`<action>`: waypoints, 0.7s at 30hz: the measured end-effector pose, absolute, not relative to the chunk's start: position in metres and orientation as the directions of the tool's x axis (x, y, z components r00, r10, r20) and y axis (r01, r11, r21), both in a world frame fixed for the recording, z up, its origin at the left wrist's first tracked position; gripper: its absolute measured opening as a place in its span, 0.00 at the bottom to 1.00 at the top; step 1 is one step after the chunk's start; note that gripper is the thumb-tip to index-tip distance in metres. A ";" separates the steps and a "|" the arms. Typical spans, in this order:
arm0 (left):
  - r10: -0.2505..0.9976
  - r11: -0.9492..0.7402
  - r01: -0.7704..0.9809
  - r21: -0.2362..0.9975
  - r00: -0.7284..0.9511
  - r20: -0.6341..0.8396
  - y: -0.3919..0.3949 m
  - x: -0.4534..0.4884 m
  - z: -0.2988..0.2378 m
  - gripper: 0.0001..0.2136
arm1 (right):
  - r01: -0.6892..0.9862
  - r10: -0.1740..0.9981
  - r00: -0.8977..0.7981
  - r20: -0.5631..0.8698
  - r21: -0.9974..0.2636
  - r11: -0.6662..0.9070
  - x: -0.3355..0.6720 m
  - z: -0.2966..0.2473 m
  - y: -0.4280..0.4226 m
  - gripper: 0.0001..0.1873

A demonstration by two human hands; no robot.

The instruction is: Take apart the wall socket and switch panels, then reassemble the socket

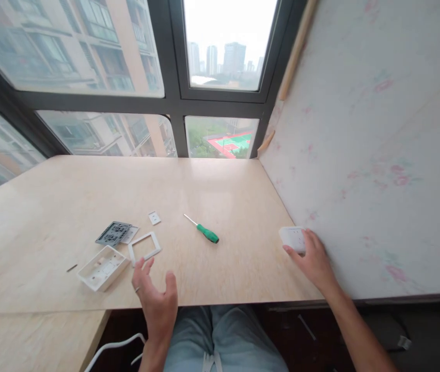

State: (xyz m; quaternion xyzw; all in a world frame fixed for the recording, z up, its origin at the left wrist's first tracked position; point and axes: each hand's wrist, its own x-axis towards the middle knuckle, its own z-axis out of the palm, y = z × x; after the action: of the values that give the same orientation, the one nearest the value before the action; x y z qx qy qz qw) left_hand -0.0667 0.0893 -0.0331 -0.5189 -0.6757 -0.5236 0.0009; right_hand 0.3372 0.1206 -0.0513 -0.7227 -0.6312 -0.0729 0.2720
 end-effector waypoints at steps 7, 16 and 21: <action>0.875 -0.224 0.672 0.706 -0.181 0.449 0.089 0.011 -0.043 0.16 | 0.953 0.919 0.262 0.296 -0.227 -0.198 0.313 -0.037 0.131 0.38; 0.926 -0.355 0.604 0.713 0.124 0.356 0.100 0.061 -0.051 0.21 | 0.896 0.966 -0.049 0.254 -0.417 0.155 0.303 -0.022 0.133 0.37; 0.920 -0.388 0.605 0.695 0.206 0.334 0.111 0.073 -0.061 0.21 | 0.970 0.995 -0.011 -0.098 -0.243 -0.013 0.325 -0.015 0.150 0.53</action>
State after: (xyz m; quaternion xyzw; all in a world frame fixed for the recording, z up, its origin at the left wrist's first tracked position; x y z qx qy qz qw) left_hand 0.0727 0.1112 -0.0613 -0.7468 -0.5104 -0.3692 -0.2132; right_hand 0.3245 0.1498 -0.0149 -0.7012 -0.7006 0.1218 0.0517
